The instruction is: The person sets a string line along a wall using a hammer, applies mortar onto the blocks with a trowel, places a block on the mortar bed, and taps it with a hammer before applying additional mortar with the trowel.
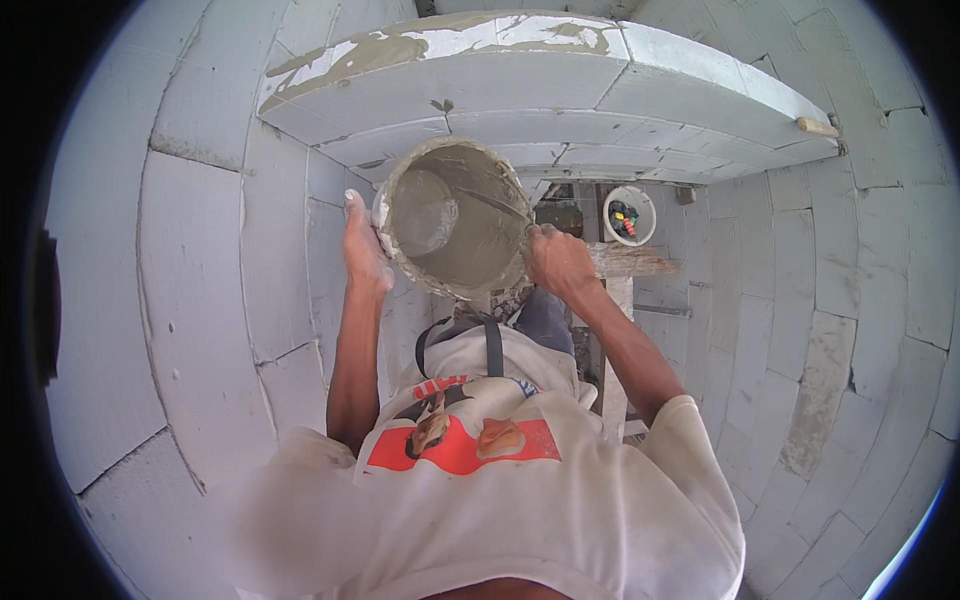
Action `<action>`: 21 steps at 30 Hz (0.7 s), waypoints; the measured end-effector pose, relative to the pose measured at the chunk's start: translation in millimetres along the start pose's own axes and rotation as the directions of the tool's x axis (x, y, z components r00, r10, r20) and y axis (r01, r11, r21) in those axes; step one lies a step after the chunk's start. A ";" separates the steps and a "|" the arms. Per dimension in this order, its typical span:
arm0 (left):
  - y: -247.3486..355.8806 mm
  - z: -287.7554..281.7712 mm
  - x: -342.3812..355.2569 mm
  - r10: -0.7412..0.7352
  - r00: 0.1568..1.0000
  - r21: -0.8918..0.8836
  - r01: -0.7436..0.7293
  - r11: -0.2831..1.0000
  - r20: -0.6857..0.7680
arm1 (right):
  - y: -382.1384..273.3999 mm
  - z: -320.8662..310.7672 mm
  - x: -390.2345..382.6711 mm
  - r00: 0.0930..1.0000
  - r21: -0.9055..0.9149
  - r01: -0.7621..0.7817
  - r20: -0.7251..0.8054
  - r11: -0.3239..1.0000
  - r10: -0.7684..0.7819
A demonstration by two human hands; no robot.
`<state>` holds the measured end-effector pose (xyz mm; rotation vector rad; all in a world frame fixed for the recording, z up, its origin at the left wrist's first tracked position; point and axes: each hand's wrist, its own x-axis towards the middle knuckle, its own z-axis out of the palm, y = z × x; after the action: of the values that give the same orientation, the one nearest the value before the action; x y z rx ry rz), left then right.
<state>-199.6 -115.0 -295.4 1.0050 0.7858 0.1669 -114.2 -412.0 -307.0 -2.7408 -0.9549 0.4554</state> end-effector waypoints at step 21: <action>-21.1 26.8 -4.6 -0.056 0.995 -0.172 0.069 0.983 0.082 | -0.1 13.5 -5.2 0.767 0.742 -0.487 0.615 0.460 -0.181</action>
<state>-189.9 -147.3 -302.2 0.8152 0.7190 0.1396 -122.9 -414.0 -318.4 -1.6479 -0.2983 1.4955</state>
